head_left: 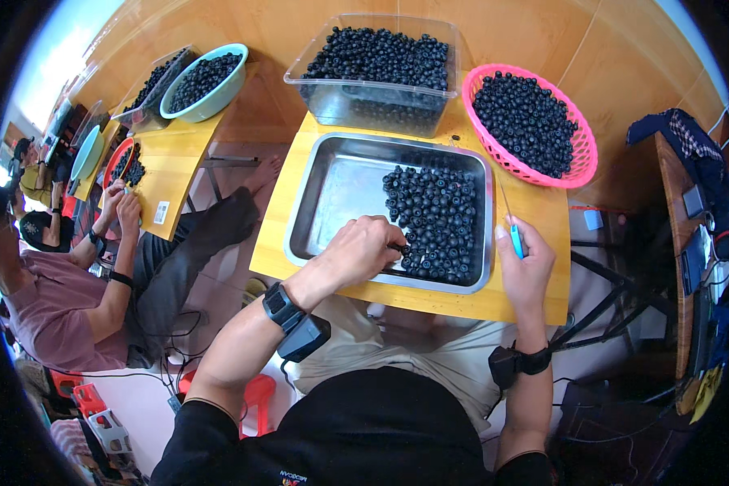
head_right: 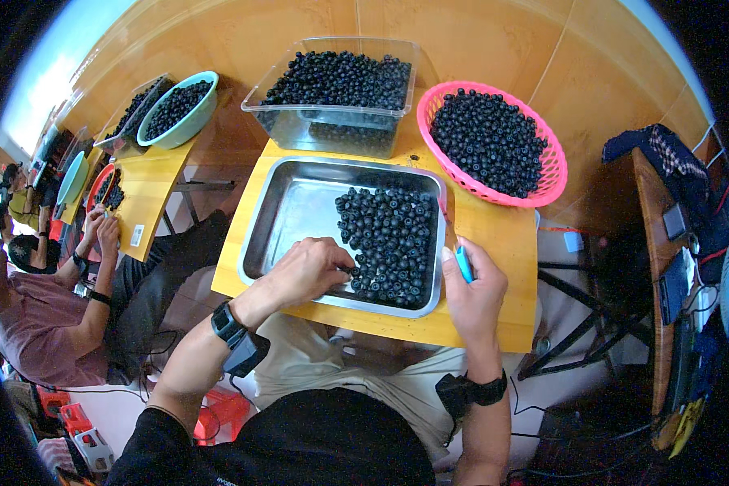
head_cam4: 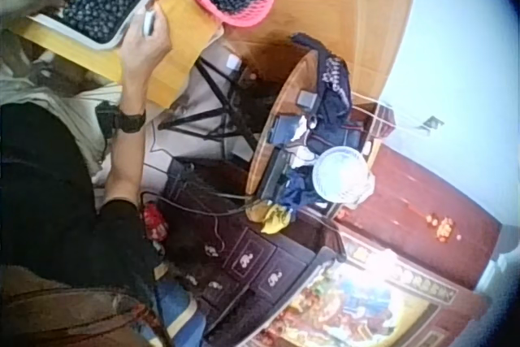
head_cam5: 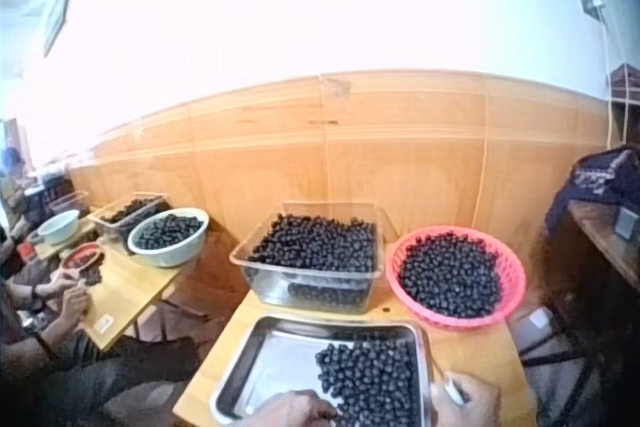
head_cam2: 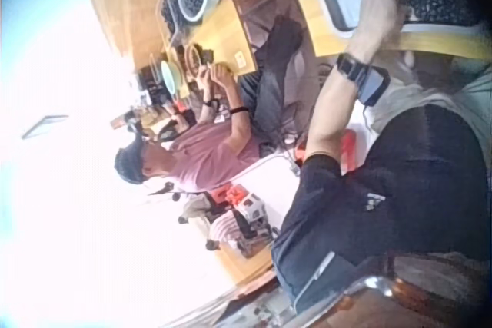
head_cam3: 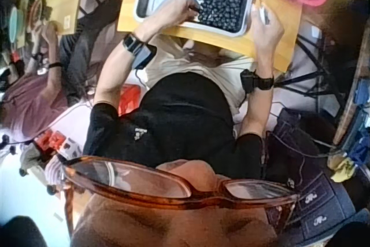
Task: Sorting and inspecting small black fruits on a metal tray using a knife.
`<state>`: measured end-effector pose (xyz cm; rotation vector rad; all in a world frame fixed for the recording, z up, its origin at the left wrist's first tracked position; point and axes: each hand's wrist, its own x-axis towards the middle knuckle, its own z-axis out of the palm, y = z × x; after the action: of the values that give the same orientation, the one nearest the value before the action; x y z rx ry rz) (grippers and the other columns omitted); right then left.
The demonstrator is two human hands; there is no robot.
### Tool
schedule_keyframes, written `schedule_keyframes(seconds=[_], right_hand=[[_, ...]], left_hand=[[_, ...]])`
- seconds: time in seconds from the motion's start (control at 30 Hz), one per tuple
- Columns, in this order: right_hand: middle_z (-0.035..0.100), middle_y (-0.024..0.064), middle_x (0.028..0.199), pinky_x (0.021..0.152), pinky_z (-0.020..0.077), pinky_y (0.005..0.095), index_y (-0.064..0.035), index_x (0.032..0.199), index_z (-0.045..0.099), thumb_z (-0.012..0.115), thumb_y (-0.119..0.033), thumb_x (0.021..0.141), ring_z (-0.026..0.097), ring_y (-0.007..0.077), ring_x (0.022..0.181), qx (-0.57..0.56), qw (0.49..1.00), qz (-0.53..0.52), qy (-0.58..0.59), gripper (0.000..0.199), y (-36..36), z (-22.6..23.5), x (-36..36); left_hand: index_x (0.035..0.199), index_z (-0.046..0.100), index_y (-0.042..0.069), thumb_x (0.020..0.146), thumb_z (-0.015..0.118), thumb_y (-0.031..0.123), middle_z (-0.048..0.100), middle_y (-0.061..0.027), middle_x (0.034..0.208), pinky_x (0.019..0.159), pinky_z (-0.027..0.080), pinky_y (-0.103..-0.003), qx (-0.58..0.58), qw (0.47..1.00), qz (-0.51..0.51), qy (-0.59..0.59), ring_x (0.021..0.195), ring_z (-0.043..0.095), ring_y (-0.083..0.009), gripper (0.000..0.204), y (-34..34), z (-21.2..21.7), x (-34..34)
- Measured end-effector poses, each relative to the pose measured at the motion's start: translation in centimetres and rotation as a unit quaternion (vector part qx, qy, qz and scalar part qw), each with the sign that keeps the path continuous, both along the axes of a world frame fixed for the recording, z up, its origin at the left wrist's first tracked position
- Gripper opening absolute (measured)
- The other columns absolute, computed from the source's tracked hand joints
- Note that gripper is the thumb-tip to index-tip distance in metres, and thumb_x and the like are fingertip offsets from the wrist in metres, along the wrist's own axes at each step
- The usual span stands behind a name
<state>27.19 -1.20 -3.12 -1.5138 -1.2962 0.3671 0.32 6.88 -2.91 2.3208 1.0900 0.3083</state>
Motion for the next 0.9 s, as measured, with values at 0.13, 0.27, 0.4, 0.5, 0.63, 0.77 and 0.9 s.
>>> schedule_keyframes(seconds=[0.13,0.27,0.4,0.5,0.63,0.77,0.9], right_hand=[[0.066,0.0044,0.084,0.067,0.0489,0.0264,0.0063,0.113,0.069,0.075,-0.011,0.092,0.056,0.0086,0.073,-0.001,0.999,0.012,0.036,0.028,-0.6,-0.4,-0.5],[0.065,0.0029,0.082,0.065,0.0474,0.0247,0.0056,0.113,0.07,0.075,-0.012,0.092,0.055,0.0069,0.071,-0.02,0.997,0.026,0.067,0.028,-1.3,0.0,-1.1],[0.064,0.0024,0.081,0.064,0.0465,0.0242,0.0049,0.113,0.07,0.075,-0.012,0.092,0.054,0.007,0.07,-0.01,0.997,0.037,0.072,0.027,-1.9,0.0,-1.6],[0.062,0.002,0.078,0.062,0.0453,0.0242,0.0045,0.112,0.07,0.076,-0.012,0.092,0.053,0.0066,0.069,-0.011,0.996,0.046,0.076,0.026,-2.3,0.8,-2.4],[0.06,0.0015,0.077,0.061,0.0445,0.0243,0.0039,0.111,0.07,0.076,-0.012,0.092,0.052,0.0067,0.068,-0.01,0.996,0.063,0.068,0.025,-2.7,1.1,-3.4],[0.062,0.0033,0.078,0.061,0.0457,0.0249,0.0042,0.11,0.07,0.077,-0.01,0.091,0.053,0.008,0.067,-0.015,0.995,0.081,0.061,0.025,-3.0,1.6,-4.3],[0.066,0.0067,0.08,0.063,0.0481,0.0258,0.0045,0.11,0.07,0.076,-0.008,0.09,0.058,0.0098,0.069,-0.028,0.994,0.092,0.06,0.024,-3.3,1.5,-4.9]], left_hand=[[0.103,0.074,0.001,0.083,0.074,0.011,0.072,-0.0197,0.093,0.08,0.056,-0.043,0.006,1.0,-0.021,-0.011,0.086,0.07,-0.0359,0.023,0.4,0.0,0.0],[0.106,0.072,0.0,0.088,0.072,0.009,0.072,-0.018,0.093,0.08,0.056,-0.04,0.0,0.999,-0.019,-0.039,0.087,0.071,-0.0321,0.021,0.4,0.0,-0.3],[0.113,0.071,-0.001,0.094,0.068,0.006,0.071,-0.0095,0.089,0.076,0.055,-0.032,-0.173,0.97,0.069,-0.153,0.083,0.068,-0.018,0.02,-0.2,1.5,-0.4],[0.118,0.071,0.001,0.096,0.068,0.004,0.069,-0.003,0.088,0.076,0.054,-0.027,-0.212,0.947,0.069,-0.231,0.081,0.063,-0.0103,0.023,-0.5,1.3,-0.5],[0.122,0.069,0.002,0.095,0.069,0.001,0.069,0.0001,0.091,0.079,0.055,-0.023,-0.291,0.918,0.067,-0.262,0.082,0.065,-0.0067,0.028,-0.5,0.7,-0.9],[0.124,0.067,0.001,0.095,0.069,0.001,0.068,0.0001,0.09,0.081,0.057,-0.025,-0.341,0.873,0.081,-0.338,0.087,0.068,-0.0089,0.029,-0.9,0.5,-1.1],[0.121,0.066,0.0,0.095,0.069,0.0,0.069,-0.0018,0.096,0.086,0.059,-0.028,-0.396,0.809,0.089,-0.425,0.091,0.071,-0.0127,0.027,-1.8,1.0,-0.7]])
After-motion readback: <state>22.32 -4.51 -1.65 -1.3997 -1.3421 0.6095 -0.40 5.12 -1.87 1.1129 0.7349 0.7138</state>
